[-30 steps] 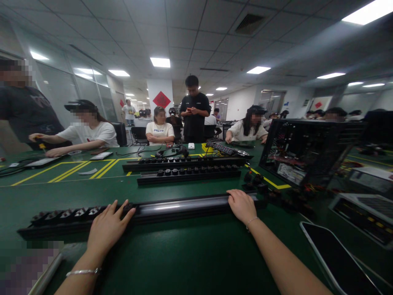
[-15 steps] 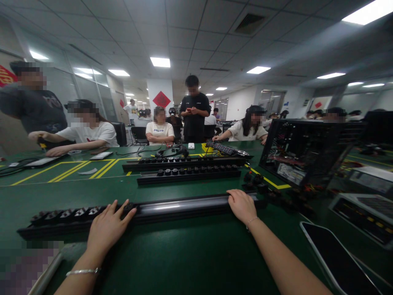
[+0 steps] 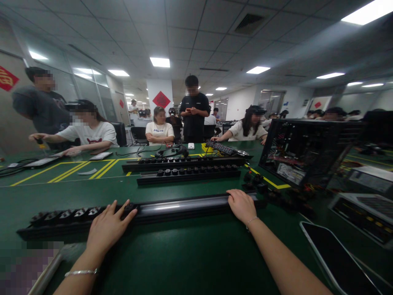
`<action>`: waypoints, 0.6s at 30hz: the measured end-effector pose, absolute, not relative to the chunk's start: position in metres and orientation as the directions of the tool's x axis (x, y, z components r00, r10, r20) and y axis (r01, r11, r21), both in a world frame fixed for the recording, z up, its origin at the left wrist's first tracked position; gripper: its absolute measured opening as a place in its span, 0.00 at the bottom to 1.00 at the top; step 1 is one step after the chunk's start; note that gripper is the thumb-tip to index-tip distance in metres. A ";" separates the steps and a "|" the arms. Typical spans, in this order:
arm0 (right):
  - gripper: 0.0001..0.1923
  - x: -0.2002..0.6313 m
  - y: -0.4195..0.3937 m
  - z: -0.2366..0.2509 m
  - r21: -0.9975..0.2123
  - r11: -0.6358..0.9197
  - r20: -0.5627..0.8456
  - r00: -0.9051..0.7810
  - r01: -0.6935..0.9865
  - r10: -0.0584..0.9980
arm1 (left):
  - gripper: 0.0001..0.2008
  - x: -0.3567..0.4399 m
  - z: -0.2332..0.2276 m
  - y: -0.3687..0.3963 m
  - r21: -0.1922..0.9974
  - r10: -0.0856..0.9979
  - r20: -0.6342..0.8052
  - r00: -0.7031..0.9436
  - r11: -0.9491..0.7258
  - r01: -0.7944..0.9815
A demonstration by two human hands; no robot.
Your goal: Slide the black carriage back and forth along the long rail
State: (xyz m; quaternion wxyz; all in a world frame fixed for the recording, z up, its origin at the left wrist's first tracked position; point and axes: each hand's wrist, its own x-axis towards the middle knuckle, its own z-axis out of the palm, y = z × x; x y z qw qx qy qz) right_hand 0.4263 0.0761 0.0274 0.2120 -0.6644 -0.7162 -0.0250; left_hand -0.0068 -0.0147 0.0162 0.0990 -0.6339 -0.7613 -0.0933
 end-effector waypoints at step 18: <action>0.21 0.426 0.075 0.030 -0.245 0.121 0.317 -0.038 0.962 0.948 | 0.29 -0.004 0.016 -0.012 -0.006 0.954 0.196 -0.225 0.230 0.973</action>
